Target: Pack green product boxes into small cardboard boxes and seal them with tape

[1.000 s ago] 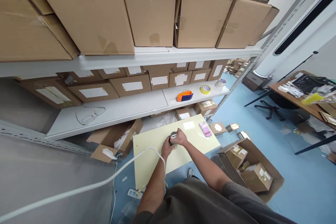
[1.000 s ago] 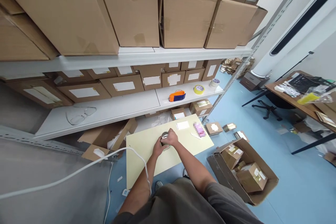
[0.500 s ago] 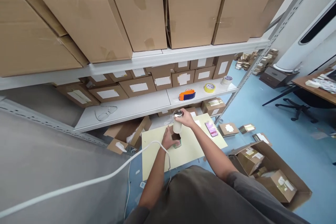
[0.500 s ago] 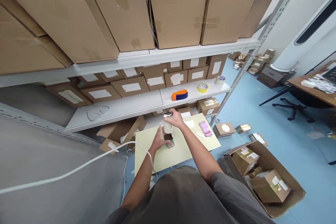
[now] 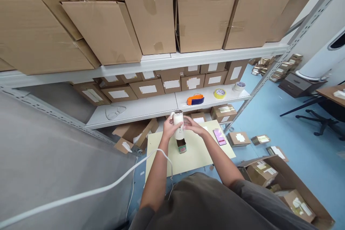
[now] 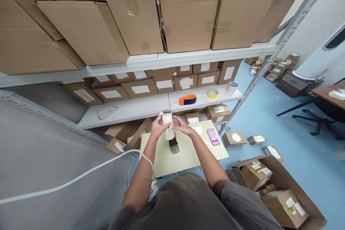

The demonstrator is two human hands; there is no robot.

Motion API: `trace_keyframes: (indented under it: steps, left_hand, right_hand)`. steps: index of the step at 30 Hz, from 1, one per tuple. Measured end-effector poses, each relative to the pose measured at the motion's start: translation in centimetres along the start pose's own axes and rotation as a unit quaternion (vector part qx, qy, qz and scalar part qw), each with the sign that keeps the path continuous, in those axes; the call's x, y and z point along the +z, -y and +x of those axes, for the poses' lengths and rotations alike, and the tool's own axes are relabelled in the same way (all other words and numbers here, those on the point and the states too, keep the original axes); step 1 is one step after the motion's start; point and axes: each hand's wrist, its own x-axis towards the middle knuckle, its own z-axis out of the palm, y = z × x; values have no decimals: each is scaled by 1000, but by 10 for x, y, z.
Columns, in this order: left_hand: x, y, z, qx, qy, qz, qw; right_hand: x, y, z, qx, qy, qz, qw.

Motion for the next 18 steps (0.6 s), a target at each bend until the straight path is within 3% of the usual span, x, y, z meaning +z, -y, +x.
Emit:
trace_keyframes:
  steps: [3,6,10,12,15,18]
  left_hand:
    - [-3,-10,3,-17,40,-44,998]
    - [2,-20,6,-23,67,-30,997]
    - [11,-31,13,-28,20,41,999]
    - [12,-36,16,-34,12,35,999]
    - [10,-38,20,-35,61,-17,997]
    - [8,-38,24,-20,79,-22,996]
  right_hand:
    - [8,-13,-10,21,61,65,996]
    - [22,-21,-13,-2,7,62,998]
    - [31,-19,-14,-30,-114,-25,993]
    - [32,-15,-16,-35,-99,-14,994]
    - [34,-9,-20,-37,-50,43,997]
    - [36,-4,-24,-44,-102,4,994]
